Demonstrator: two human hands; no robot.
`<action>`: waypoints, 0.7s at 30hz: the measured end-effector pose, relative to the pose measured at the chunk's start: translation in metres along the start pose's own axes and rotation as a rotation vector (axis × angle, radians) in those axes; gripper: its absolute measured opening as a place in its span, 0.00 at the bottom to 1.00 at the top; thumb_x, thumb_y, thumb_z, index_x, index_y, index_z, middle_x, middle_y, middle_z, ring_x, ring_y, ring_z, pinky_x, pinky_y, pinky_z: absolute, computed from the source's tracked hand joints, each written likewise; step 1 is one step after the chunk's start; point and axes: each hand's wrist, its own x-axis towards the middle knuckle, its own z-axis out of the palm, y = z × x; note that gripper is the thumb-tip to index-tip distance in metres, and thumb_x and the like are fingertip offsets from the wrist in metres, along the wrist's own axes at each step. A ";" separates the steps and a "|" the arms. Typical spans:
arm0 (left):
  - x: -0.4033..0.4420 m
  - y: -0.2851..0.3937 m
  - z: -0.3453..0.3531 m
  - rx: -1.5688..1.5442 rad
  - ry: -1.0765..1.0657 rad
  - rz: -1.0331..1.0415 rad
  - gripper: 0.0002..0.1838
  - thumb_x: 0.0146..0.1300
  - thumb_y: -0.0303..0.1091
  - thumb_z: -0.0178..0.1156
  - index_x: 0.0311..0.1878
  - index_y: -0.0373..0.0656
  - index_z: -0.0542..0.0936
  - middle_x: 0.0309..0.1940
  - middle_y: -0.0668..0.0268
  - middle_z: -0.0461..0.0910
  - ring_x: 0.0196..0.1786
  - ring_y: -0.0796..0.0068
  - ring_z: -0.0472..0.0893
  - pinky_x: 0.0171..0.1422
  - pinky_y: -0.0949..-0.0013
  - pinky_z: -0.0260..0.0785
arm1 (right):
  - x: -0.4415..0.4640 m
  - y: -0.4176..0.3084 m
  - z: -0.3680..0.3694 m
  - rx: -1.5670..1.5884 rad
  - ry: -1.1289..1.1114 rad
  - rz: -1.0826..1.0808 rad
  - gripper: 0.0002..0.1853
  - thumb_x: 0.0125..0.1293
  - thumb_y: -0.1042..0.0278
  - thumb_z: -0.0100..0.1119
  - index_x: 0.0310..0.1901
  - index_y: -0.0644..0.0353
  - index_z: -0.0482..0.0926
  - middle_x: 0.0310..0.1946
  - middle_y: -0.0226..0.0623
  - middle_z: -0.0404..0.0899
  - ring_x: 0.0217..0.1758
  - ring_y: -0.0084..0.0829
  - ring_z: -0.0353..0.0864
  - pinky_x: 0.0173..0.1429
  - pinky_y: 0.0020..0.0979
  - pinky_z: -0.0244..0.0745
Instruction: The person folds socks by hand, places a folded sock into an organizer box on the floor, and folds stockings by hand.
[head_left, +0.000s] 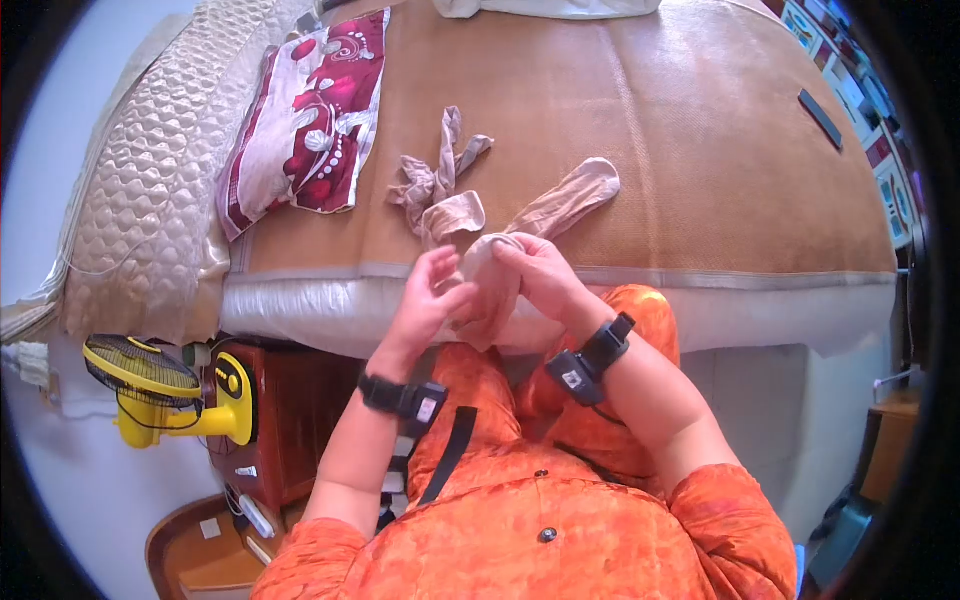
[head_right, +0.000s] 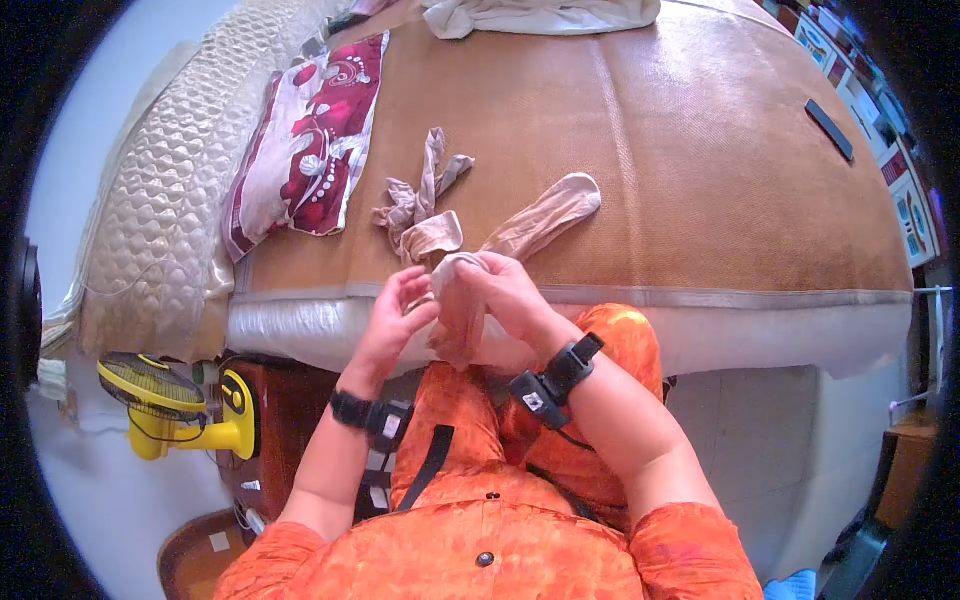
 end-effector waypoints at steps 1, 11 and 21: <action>0.008 0.001 0.005 0.018 -0.071 -0.016 0.19 0.51 0.26 0.61 0.47 0.39 0.68 0.37 0.69 0.74 0.42 0.81 0.72 0.48 0.77 0.64 | -0.002 0.000 0.003 -0.077 -0.010 0.027 0.10 0.61 0.65 0.51 0.39 0.61 0.73 0.33 0.28 0.76 0.34 0.18 0.73 0.39 0.22 0.69; 0.009 0.025 0.006 -0.197 -0.161 -0.051 0.04 0.55 0.25 0.55 0.35 0.42 0.73 0.28 0.71 0.76 0.30 0.85 0.73 0.33 0.80 0.65 | -0.008 -0.007 0.012 -0.110 -0.203 -0.037 0.10 0.58 0.70 0.54 0.40 0.64 0.75 0.34 0.29 0.76 0.38 0.18 0.72 0.45 0.23 0.68; 0.001 0.017 0.004 0.017 -0.137 0.197 0.10 0.55 0.18 0.46 0.27 0.43 0.75 0.25 0.72 0.74 0.26 0.85 0.69 0.30 0.81 0.62 | -0.010 -0.021 0.016 0.269 -0.204 0.188 0.12 0.60 0.66 0.47 0.41 0.65 0.74 0.34 0.33 0.76 0.39 0.21 0.73 0.45 0.25 0.68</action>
